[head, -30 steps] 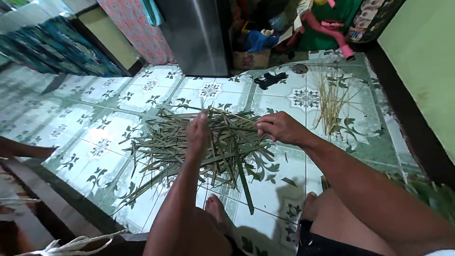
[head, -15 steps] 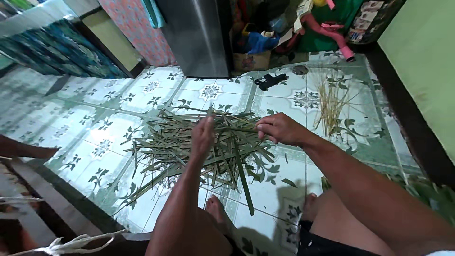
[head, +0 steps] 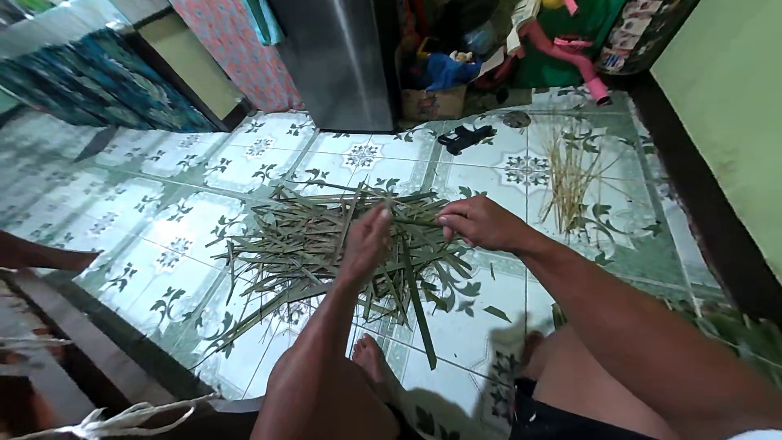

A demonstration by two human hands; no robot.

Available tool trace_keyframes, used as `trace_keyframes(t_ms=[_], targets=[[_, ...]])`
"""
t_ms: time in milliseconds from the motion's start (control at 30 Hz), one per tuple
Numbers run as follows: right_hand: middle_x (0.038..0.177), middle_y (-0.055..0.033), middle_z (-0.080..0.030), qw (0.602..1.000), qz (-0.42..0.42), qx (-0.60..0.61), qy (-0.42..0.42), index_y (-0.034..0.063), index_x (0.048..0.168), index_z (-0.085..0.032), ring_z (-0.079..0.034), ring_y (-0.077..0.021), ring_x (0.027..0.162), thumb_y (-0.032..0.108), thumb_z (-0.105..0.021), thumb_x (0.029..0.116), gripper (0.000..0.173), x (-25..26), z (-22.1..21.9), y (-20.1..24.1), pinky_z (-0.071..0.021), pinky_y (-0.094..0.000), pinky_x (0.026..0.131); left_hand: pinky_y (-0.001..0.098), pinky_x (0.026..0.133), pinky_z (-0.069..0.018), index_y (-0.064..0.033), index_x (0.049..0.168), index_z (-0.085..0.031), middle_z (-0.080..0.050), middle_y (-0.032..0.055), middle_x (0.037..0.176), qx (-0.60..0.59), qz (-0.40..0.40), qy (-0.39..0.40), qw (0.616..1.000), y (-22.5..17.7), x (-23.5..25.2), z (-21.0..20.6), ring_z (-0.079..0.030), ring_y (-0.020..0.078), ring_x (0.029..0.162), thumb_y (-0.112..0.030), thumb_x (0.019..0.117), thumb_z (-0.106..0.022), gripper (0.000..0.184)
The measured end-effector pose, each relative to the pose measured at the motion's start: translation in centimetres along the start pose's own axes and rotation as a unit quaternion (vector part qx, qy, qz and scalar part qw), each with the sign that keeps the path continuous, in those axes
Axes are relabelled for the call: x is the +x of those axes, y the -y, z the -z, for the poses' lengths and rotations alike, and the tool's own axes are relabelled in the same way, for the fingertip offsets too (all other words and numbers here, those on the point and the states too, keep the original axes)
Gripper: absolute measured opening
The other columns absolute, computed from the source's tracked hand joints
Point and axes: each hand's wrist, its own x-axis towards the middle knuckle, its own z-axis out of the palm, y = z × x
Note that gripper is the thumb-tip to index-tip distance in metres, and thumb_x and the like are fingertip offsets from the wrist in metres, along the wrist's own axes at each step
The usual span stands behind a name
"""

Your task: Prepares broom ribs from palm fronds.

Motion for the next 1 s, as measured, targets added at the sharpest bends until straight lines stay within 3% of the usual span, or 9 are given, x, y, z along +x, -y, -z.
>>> trace_keyframes(t_ms=[67, 200, 367, 467, 567, 767, 833, 933, 1000], targets=[[0.074, 0.0022, -0.066, 1.0, 0.01, -0.003, 0.008, 0.0042, 0.103, -0.072, -0.05, -0.0019, 0.052, 0.019, -0.05, 0.1078, 0.027, 0.1, -0.3, 0.3, -0.0457, -0.0217, 0.051, 0.0216, 0.046, -0.0453, -0.008, 0.141, -0.054, -0.051, -0.0019, 0.065, -0.06, 0.033, 0.049, 0.996, -0.3, -0.1, -0.8, -0.048, 0.0063, 0.048, -0.024, 0.1093, -0.043, 0.037], [0.074, 0.0035, -0.067, 0.999, 0.036, -0.035, 0.007, 0.0057, 0.105, -0.074, -0.052, -0.0003, 0.054, 0.02, -0.051, 0.1074, 0.027, -0.2, -0.4, 0.3, -0.0467, -0.0209, 0.054, 0.0202, 0.041, -0.0435, -0.0158, 0.141, -0.056, -0.048, -0.0041, 0.061, -0.152, 0.043, 0.0, 0.987, 0.0, 0.8, 1.3, -0.045, 0.005, 0.043, -0.034, 0.11, -0.04, 0.04], [0.077, 0.0039, -0.068, 0.994, 0.085, -0.071, -0.02, 0.006, 0.105, -0.075, -0.055, 0.0004, 0.063, 0.019, -0.051, 0.1066, 0.028, -0.5, -0.3, 0.2, -0.049, -0.0216, 0.063, 0.0198, 0.042, -0.0431, -0.0147, 0.143, -0.056, -0.047, -0.0056, 0.059, -0.159, 0.051, 0.025, 0.986, 0.0, 0.8, 1.7, -0.044, 0.0041, 0.043, -0.034, 0.1087, -0.043, 0.041], [0.077, 0.0023, -0.069, 0.99, 0.109, -0.088, -0.032, 0.0058, 0.103, -0.075, -0.058, -0.0017, 0.065, 0.019, -0.051, 0.1062, 0.027, -0.6, -0.7, 0.0, -0.0512, -0.024, 0.065, 0.0189, 0.04, -0.0418, -0.0191, 0.142, -0.055, -0.044, -0.0078, 0.057, -0.184, 0.044, 0.004, 0.982, 0.2, 1.1, 2.8, -0.042, 0.0031, 0.041, -0.043, 0.1067, -0.045, 0.043], [0.075, 0.0022, -0.067, 0.986, 0.128, -0.098, -0.041, 0.0058, 0.099, -0.074, -0.058, -0.0019, 0.066, 0.019, -0.05, 0.1058, 0.028, -0.6, -0.9, 0.2, -0.0508, -0.0235, 0.066, 0.0194, 0.042, -0.0432, -0.0147, 0.143, -0.056, -0.048, -0.006, 0.057, -0.142, 0.073, 0.045, 0.986, -0.3, 0.5, 1.4, -0.045, 0.0036, 0.043, -0.033, 0.1084, -0.043, 0.041], [0.076, 0.001, -0.068, 0.997, 0.036, -0.06, -0.016, 0.0048, 0.103, -0.073, -0.055, -0.0036, 0.058, 0.019, -0.049, 0.1078, 0.028, -0.5, -0.3, 0.2, -0.0497, -0.025, 0.058, 0.0214, 0.04, -0.0414, -0.0194, 0.134, -0.06, -0.043, -0.0074, 0.056, -0.182, 0.04, -0.121, 0.975, 0.8, 2.2, 4.2, -0.041, 0.0045, 0.041, -0.046, 0.1077, -0.041, 0.042], [0.075, 0.0002, -0.068, 1.0, -0.005, -0.03, -0.006, 0.0037, 0.106, -0.071, -0.052, -0.0044, 0.052, 0.02, -0.047, 0.1092, 0.029, -0.2, -0.1, 0.2, -0.0478, -0.0249, 0.053, 0.0215, 0.041, -0.0445, -0.0176, 0.142, -0.054, -0.046, -0.0063, 0.056, -0.196, 0.024, -0.079, 0.977, 0.9, 1.2, 2.2, -0.045, 0.0047, 0.042, -0.044, 0.1078, -0.04, 0.045], [0.077, -0.0014, -0.068, 1.0, -0.011, 0.008, 0.009, 0.0028, 0.106, -0.07, -0.053, -0.0047, 0.052, 0.018, -0.047, 0.1089, 0.028, 0.2, -0.6, 0.5, -0.0477, -0.0235, 0.051, 0.022, 0.045, -0.0473, -0.0114, 0.151, -0.042, -0.053, -0.0026, 0.062, -0.137, 0.037, 0.046, 0.989, 0.8, -0.2, -1.5, -0.05, 0.0061, 0.047, -0.027, 0.1086, -0.042, 0.046], [0.08, -0.0027, -0.068, 1.0, 0.007, 0.01, 0.016, 0.0019, 0.105, -0.071, -0.054, -0.0051, 0.055, 0.015, -0.048, 0.1065, 0.027, 0.2, -1.1, 0.8, -0.0493, -0.0241, 0.054, 0.0221, 0.046, -0.0465, -0.0105, 0.151, -0.045, -0.051, -0.0021, 0.063, -0.128, 0.058, 0.1, 0.985, 0.2, -0.3, -2.8, -0.049, 0.0065, 0.048, -0.022, 0.1084, -0.044, 0.044]])
